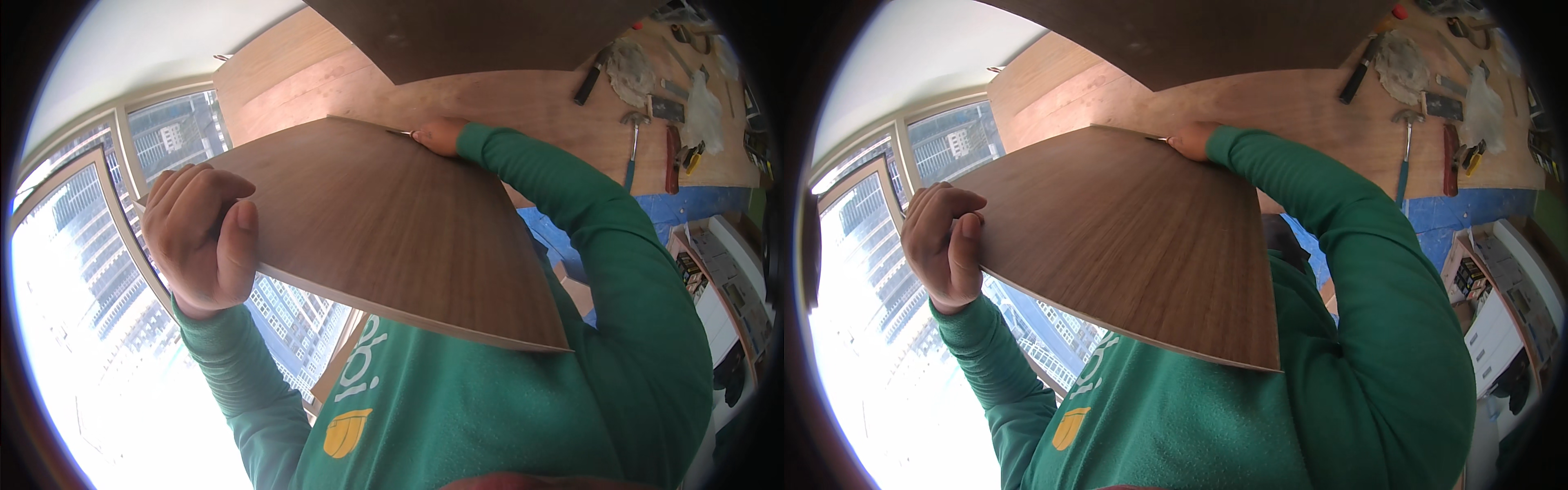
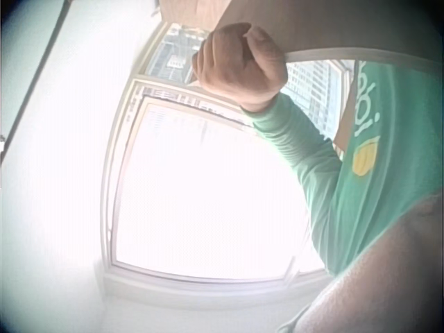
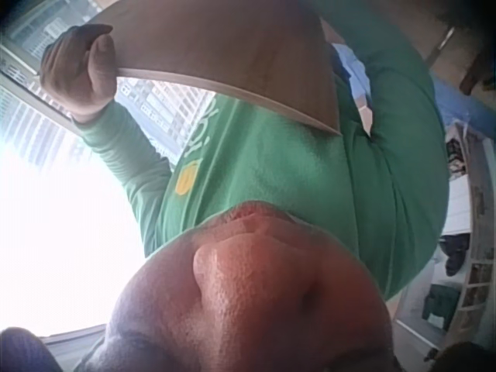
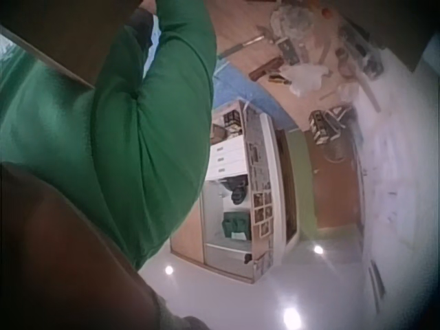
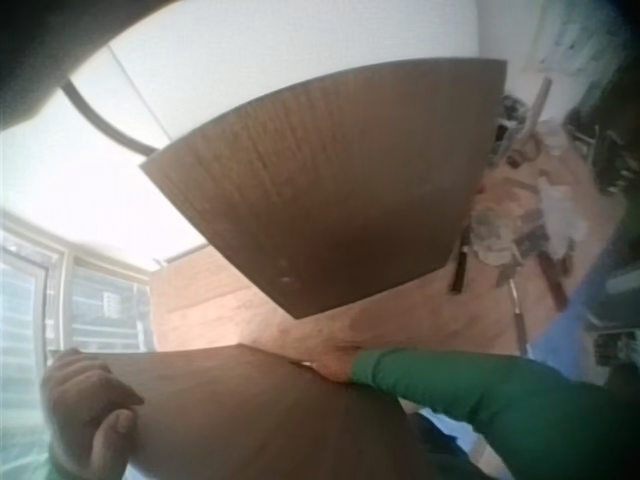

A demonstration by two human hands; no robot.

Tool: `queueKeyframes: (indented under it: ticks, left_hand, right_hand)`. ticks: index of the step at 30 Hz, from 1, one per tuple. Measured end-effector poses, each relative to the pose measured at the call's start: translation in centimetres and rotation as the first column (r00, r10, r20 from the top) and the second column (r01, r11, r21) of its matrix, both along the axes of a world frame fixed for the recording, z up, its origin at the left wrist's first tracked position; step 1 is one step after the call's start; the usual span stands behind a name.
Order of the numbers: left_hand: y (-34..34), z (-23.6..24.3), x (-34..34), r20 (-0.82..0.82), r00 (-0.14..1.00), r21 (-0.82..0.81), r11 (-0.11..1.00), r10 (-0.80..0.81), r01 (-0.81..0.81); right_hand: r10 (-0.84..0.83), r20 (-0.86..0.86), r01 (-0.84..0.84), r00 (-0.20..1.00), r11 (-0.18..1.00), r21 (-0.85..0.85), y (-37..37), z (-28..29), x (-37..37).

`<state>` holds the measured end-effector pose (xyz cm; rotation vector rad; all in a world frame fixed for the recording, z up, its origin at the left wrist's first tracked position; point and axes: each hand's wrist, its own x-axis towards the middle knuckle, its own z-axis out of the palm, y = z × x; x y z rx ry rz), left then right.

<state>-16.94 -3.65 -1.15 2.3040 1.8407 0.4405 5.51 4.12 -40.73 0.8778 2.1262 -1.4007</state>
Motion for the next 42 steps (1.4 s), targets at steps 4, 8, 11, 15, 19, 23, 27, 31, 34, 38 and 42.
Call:
queueKeyframes:
  ticks: [4,8,11,15,19,23,27,31,34,38,42]
  left_hand:
    - [0.0,-0.3,-0.2,-0.016,1.0,0.024,0.999,-0.023,0.023]
    - [0.1,-0.2,0.0,-0.011,1.0,0.008,1.0,-0.01,0.01]
    - [0.2,0.0,0.2,-0.006,1.0,0.001,1.0,0.007,-0.007]
    - [0.1,-0.2,-0.1,0.007,1.0,-0.012,1.0,0.017,-0.017]
    - [0.5,0.0,0.1,0.019,1.0,-0.016,1.0,0.016,-0.016]
    - [0.2,-0.2,-0.1,0.012,1.0,-0.005,1.0,0.026,-0.026]
    - [0.3,-0.3,-0.1,0.003,1.0,0.006,1.0,0.01,-0.01]
    - [0.6,-0.5,0.1,0.011,1.0,0.015,1.0,0.014,-0.014]
    - [0.8,-0.3,0.3,0.015,1.0,0.002,1.0,0.024,-0.024]
    - [1.0,-0.3,0.4,0.016,1.0,-0.007,1.0,0.021,-0.021]
    - [1.0,-0.4,0.4,0.024,1.0,0.008,1.0,0.017,-0.017]
  right_hand:
    - [0.025,-0.003,-0.025,1.0,1.0,0.009,0.2,0.6,-0.9]
    - [0.009,-0.012,-0.009,1.0,1.0,0.003,0.2,0.0,-1.1]
    - [-0.002,-0.018,0.003,1.0,1.0,0.02,0.1,-0.3,-1.3]
    - [0.044,0.015,-0.044,0.999,0.999,0.009,0.5,1.5,-1.3]
    - [0.002,0.01,-0.002,1.0,1.0,0.003,-0.2,-2.0,1.1]
    - [0.038,0.027,-0.039,0.999,0.999,0.032,-0.2,0.1,3.4]
    - [0.072,0.077,-0.072,0.994,0.997,-0.008,0.8,3.1,5.8]
    - [0.072,0.155,-0.062,0.985,0.996,-0.072,1.2,4.9,7.8]
    - [0.048,0.127,-0.045,0.991,0.999,-0.03,0.7,3.9,10.6]
    - [0.047,0.139,-0.046,0.989,0.999,-0.015,0.3,3.7,14.0]
    - [0.051,0.208,-0.049,0.977,0.999,-0.014,0.3,5.2,16.3]
